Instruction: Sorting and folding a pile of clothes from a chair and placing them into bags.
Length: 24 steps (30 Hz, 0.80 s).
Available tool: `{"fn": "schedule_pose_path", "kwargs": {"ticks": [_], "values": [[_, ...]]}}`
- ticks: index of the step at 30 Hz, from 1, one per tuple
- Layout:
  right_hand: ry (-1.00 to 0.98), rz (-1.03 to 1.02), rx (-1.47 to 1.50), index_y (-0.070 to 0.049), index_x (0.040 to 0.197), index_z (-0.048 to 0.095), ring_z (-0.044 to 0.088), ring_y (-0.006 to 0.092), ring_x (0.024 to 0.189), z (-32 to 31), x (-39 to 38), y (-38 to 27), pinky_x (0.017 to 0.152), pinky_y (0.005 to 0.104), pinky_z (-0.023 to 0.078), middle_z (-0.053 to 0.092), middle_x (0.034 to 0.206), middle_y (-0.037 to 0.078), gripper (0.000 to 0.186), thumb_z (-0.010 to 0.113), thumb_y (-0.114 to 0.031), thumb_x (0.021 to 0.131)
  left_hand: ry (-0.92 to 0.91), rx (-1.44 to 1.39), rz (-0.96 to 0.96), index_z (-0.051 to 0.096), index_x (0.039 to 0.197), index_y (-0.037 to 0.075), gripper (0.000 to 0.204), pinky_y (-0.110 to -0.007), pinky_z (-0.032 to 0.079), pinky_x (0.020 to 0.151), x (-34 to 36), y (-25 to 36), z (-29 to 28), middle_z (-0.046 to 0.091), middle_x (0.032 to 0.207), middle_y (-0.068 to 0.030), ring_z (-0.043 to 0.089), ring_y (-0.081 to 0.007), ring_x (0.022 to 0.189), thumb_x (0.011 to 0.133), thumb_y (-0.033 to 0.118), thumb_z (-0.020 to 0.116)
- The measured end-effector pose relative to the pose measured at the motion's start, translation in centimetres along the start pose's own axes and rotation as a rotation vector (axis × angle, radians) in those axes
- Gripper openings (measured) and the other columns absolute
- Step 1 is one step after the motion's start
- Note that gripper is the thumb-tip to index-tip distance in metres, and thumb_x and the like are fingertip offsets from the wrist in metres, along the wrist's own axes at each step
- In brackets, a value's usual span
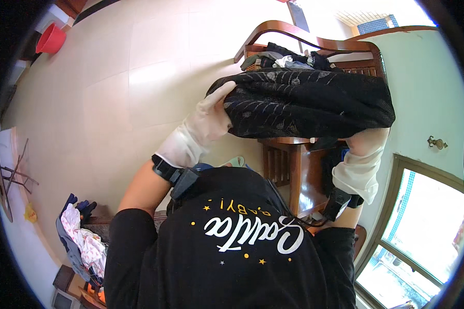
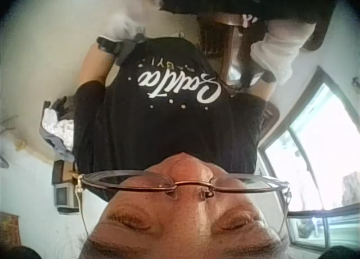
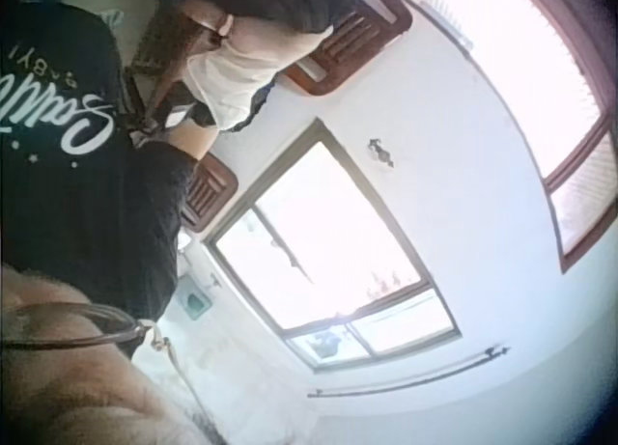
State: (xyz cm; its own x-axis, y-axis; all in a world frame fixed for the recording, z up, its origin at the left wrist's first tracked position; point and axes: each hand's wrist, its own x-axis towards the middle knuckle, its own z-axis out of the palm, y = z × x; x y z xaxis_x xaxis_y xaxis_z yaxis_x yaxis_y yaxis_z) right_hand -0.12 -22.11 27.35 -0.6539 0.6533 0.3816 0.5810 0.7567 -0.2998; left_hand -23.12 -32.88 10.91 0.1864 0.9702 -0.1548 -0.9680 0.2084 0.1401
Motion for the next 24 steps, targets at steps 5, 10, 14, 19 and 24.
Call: {"fn": "schedule_pose_path", "kwargs": {"ticks": [5, 10, 14, 19, 24], "values": [[-0.041, 0.231, 0.356, -0.001, 0.115, 0.062, 0.063, 0.0269, 0.101, 0.8, -1.7, 3.6, 0.093, 0.0352, 0.048, 0.066, 0.112, 0.012, 0.035, 0.063, -0.006, 0.080, 0.037, 0.295, 0.066, 0.048, 0.131, 0.000, 0.040, -0.034, 0.046, 0.099, -2.3, 2.2, 1.3, 0.057, 0.127, -0.0127, 0.057, -0.0187, 0.115, 0.094, 0.013, 0.053], [0.052, 0.795, 1.961, -0.005, 0.125, 0.054, 0.059, 0.0305, 0.112, 3.5, -4.1, 6.2, 0.098, 0.0478, 0.048, 0.060, 0.122, 0.015, 0.042, 0.039, -0.033, 0.097, -0.158, 0.605, 0.149, 0.041, 0.136, -0.002, 0.048, -0.032, 0.044, 0.101, -3.7, 4.1, 4.6, 0.056, 0.127, -0.0145, 0.056, -0.0194, 0.116, 0.091, 0.005, 0.054], [0.099, 1.043, 1.635, 0.002, 0.114, 0.058, 0.063, 0.0219, 0.097, 4.9, -5.1, 4.7, 0.093, 0.0355, 0.049, 0.064, 0.106, 0.012, 0.034, 0.044, -0.023, 0.096, -0.124, 0.614, 0.174, 0.035, 0.139, -0.002, 0.057, -0.033, 0.044, 0.100, -4.4, 3.1, 5.6, 0.056, 0.127, -0.0165, 0.056, -0.0213, 0.116, 0.086, 0.000, 0.057], [-0.320, 0.926, 0.941, 0.001, 0.121, 0.055, 0.061, 0.0104, 0.084, 5.4, -6.0, 6.1, 0.079, 0.0237, 0.048, 0.064, 0.098, 0.005, 0.030, 0.047, -0.010, 0.094, -0.191, 0.604, 0.176, 0.033, 0.141, -0.002, 0.058, -0.031, 0.047, 0.095, -4.2, 2.8, 6.1, 0.062, 0.117, -0.0172, 0.061, -0.0203, 0.108, 0.087, -0.002, 0.054], [-0.313, 0.445, 0.466, -0.003, 0.129, 0.050, 0.057, 0.0188, 0.109, 5.0, -3.7, 1.1, 0.095, 0.0286, 0.044, 0.059, 0.117, 0.013, 0.044, 0.058, -0.012, 0.087, -0.128, 0.637, 0.139, 0.034, 0.140, -0.003, 0.056, -0.030, 0.048, 0.093, -3.5, 2.5, 6.5, 0.062, 0.117, -0.0162, 0.061, -0.0191, 0.107, 0.087, -0.003, 0.053]]}}
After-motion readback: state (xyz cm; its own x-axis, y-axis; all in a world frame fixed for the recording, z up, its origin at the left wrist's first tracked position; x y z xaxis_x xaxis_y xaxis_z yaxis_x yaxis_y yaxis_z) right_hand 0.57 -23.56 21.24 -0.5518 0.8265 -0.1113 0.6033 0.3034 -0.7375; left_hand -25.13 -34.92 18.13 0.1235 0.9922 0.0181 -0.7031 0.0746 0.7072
